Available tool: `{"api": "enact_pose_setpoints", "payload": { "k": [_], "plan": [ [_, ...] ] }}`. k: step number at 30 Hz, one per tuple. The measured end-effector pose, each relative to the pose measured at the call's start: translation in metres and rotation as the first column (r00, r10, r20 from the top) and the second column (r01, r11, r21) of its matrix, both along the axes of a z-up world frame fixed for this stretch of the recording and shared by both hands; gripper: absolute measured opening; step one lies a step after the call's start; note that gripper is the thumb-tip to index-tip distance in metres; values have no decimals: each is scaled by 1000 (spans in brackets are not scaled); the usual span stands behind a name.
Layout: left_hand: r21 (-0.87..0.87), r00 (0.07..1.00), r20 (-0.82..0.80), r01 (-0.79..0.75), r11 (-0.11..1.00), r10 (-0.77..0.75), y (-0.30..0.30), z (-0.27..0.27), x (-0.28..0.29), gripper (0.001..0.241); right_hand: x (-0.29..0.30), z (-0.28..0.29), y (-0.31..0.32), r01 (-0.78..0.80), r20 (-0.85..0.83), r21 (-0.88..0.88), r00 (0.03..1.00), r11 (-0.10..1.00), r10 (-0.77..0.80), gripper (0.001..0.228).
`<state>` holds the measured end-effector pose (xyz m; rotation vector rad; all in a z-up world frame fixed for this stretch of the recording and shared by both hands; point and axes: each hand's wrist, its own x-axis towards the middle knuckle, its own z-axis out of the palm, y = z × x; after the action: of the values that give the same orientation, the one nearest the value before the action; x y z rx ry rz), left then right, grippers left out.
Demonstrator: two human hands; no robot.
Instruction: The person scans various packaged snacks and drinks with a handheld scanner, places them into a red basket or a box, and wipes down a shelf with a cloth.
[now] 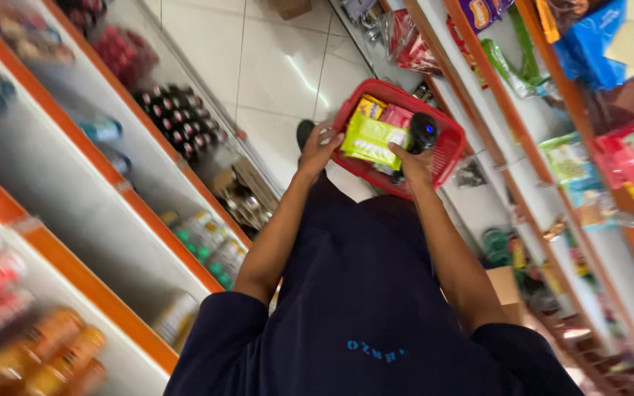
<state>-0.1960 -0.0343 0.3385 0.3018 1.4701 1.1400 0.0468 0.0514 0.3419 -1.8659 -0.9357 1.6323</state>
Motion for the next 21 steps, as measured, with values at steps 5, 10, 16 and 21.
{"api": "enact_pose_setpoints", "payload": {
  "k": [5,10,16,21],
  "plan": [
    [-105,960,-140,228,968,-241,24,-42,-84,50,-46,-53,16,67,337,85,937,994,-92,77],
    [-149,933,-109,327,933,-344,30,-63,-109,44,-75,-92,29,-96,582,325,804,941,-119,110],
    [-175,917,-80,374,911,-392,28,-84,-97,37,-75,-109,48,56,422,169,898,984,-123,79],
    [-30,927,-88,363,931,-364,26,-77,-74,21,-69,-87,45,-4,559,73,829,997,-37,54]
  ]
}}
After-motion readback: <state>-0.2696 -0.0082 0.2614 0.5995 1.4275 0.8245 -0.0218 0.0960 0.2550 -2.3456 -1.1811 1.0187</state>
